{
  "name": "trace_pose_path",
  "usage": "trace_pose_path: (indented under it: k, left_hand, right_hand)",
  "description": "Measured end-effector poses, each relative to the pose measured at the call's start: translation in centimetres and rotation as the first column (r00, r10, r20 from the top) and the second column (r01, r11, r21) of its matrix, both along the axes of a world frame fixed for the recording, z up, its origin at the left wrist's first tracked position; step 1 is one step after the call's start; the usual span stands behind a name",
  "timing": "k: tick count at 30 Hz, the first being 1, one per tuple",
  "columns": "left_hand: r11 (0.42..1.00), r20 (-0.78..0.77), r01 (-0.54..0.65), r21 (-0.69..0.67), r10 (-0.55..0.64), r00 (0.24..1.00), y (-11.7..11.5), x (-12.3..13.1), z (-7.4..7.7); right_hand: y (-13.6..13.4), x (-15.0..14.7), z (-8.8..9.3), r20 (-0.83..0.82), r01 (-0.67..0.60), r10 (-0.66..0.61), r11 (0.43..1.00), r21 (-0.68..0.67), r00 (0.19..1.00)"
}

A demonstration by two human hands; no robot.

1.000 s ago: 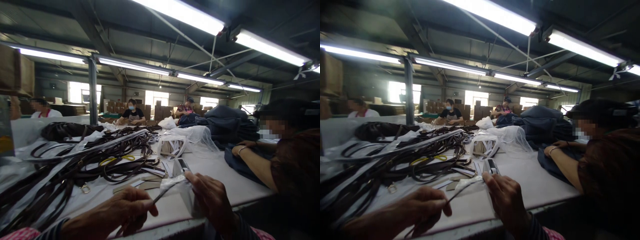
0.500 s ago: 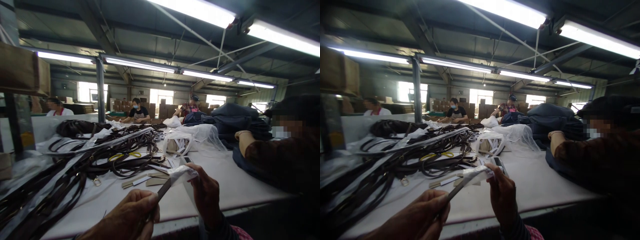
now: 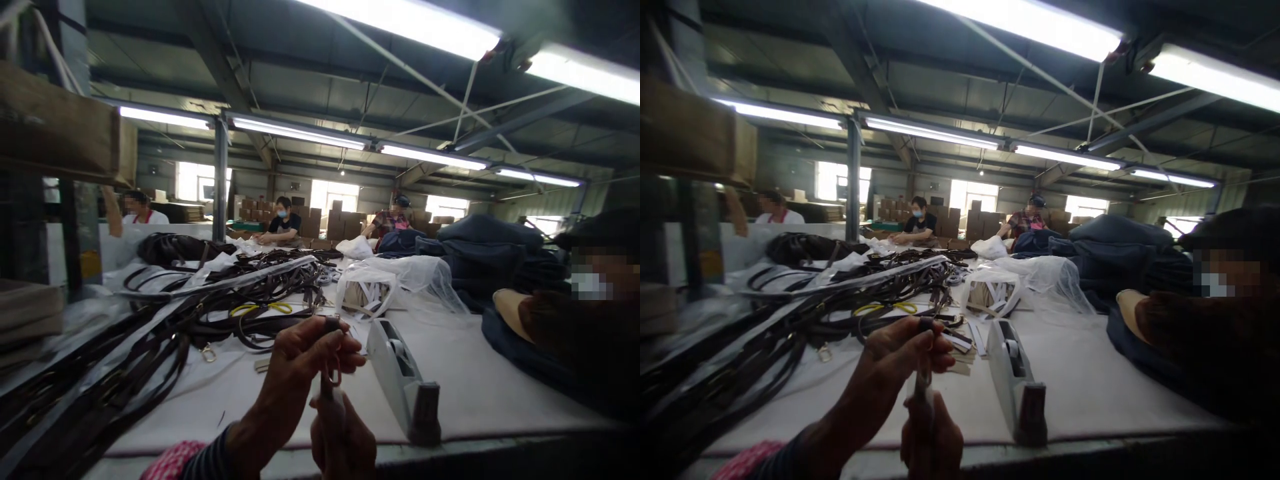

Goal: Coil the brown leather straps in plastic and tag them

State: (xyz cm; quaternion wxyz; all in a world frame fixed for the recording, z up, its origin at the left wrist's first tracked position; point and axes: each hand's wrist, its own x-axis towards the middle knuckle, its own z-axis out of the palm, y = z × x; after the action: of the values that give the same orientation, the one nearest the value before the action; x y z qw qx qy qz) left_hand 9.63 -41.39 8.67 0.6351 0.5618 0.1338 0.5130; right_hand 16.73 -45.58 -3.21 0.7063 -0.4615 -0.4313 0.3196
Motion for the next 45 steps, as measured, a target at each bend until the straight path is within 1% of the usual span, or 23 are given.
trace_pose_path:
  k: [3, 6, 8, 10, 13, 14, 16, 18, 19, 20, 21, 22, 23, 24, 25, 26, 27, 29, 32, 36, 39, 42, 45]
  left_hand:
    - [0.947, -0.104, -0.126, 0.297, 0.163, 0.981, 1.0, 0.5, -2.5]
    - [0.801, -0.24, -0.007, 0.599, 0.188, 0.952, 1.6, -0.8, -4.1]
    - [0.743, -0.33, 0.1, 0.662, 0.169, 0.929, 1.7, -2.0, -4.3]
    - [0.735, -0.376, 0.156, 0.66, 0.144, 0.915, 1.6, -2.8, -4.2]
    - [0.684, -0.395, 0.124, 0.719, 0.255, 0.883, 1.7, -3.2, -3.9]
    - [0.634, -0.396, 0.113, 0.765, 0.325, 0.859, 1.8, -3.2, -3.9]
    - [0.486, -0.376, 0.133, 0.864, 0.446, 0.812, 2.0, -3.3, -3.9]
    - [0.342, -0.352, 0.199, 0.919, 0.477, 0.805, 2.2, -3.6, -4.0]
    - [0.3, -0.351, 0.228, 0.926, 0.468, 0.811, 2.2, -3.7, -4.0]
    - [0.301, -0.365, 0.247, 0.921, 0.449, 0.815, 2.0, -3.9, -4.0]
    - [0.362, -0.393, 0.246, 0.899, 0.42, 0.818, 1.9, -3.9, -4.0]
    - [0.479, -0.42, 0.213, 0.852, 0.381, 0.824, 1.6, -3.9, -3.9]
    - [0.63, -0.439, 0.152, 0.762, 0.33, 0.835, 1.4, -3.8, -3.7]
    - [0.778, -0.436, 0.07, 0.625, 0.273, 0.857, 1.2, -3.6, -3.6]
    - [0.892, -0.408, -0.013, 0.451, 0.219, 0.886, 1.0, -3.3, -3.4]
    - [0.961, -0.367, -0.077, 0.266, 0.175, 0.914, 1.0, -3.0, -3.1]
    - [0.988, -0.326, -0.12, 0.095, 0.145, 0.934, 1.0, -2.8, -2.9]
    - [0.975, -0.28, -0.151, -0.163, 0.101, 0.954, 1.1, -2.7, -2.5]
    - [0.922, -0.276, -0.143, -0.359, 0.042, 0.96, 1.1, -3.4, -2.0]
    - [0.934, -0.33, -0.013, -0.357, -0.113, 0.937, 0.4, -5.4, -1.9]
    - [0.952, -0.415, 0.062, -0.301, -0.19, 0.89, -0.1, -6.7, -2.4]
    - [0.951, -0.459, 0.099, -0.294, -0.231, 0.858, -0.8, -7.5, -2.9]
    - [0.941, -0.403, 0.017, -0.337, -0.16, 0.901, -1.6, -7.7, -2.8]
  right_hand:
    - [-0.2, -0.3, 1.1, -0.163, -0.164, 0.159, 0.986, -0.022, 0.974]
    - [-0.4, 1.1, 1.9, -0.194, -0.288, 0.274, 0.956, -0.049, 0.942]
    - [-0.7, 2.1, 1.9, -0.179, -0.363, 0.344, 0.928, -0.085, 0.922]
    - [-0.8, 2.7, 1.7, -0.18, -0.451, 0.428, 0.885, -0.115, 0.886]
    - [-0.7, 2.5, 1.3, -0.19, -0.497, 0.473, 0.861, -0.108, 0.86]
    - [-0.6, 2.3, 1.2, -0.191, -0.498, 0.474, 0.861, -0.101, 0.859]
    - [-0.4, 2.0, 1.1, -0.185, -0.494, 0.474, 0.865, -0.087, 0.861]
    - [-0.2, 2.0, 0.9, -0.15, -0.487, 0.471, 0.869, -0.087, 0.869]
    - [-0.2, 2.2, 0.9, -0.12, -0.488, 0.476, 0.868, -0.093, 0.871]
    - [-0.2, 2.3, 0.8, -0.101, -0.49, 0.481, 0.866, -0.102, 0.871]
    - [-0.3, 2.4, 0.7, -0.097, -0.497, 0.488, 0.86, -0.114, 0.867]
    - [-0.3, 2.5, 0.5, -0.108, -0.509, 0.498, 0.852, -0.125, 0.86]
    - [-0.4, 2.6, 0.3, -0.132, -0.521, 0.506, 0.843, -0.131, 0.852]
    - [-0.4, 2.5, 0.0, -0.16, -0.531, 0.511, 0.837, -0.135, 0.845]
    - [-0.5, 2.4, -0.3, -0.184, -0.537, 0.511, 0.832, -0.139, 0.84]
    - [-0.4, 2.3, -0.7, -0.199, -0.538, 0.509, 0.83, -0.145, 0.838]
    - [-0.4, 2.2, -1.2, -0.205, -0.536, 0.503, 0.83, -0.155, 0.839]
    - [-0.2, 2.1, -2.3, -0.213, -0.516, 0.478, 0.836, -0.186, 0.852]
    - [-0.1, 2.7, -3.8, -0.193, -0.469, 0.433, 0.855, -0.223, 0.881]
    - [-0.2, 4.8, -5.2, -0.199, -0.395, 0.352, 0.882, -0.258, 0.915]
    - [-0.3, 6.2, -5.2, -0.232, -0.301, 0.242, 0.915, -0.268, 0.942]
    - [-0.3, 7.2, -4.0, -0.178, -0.159, 0.125, 0.969, -0.189, 0.976]
    - [-0.2, 7.7, -2.0, -0.031, -0.024, 0.022, 0.996, -0.083, 0.999]
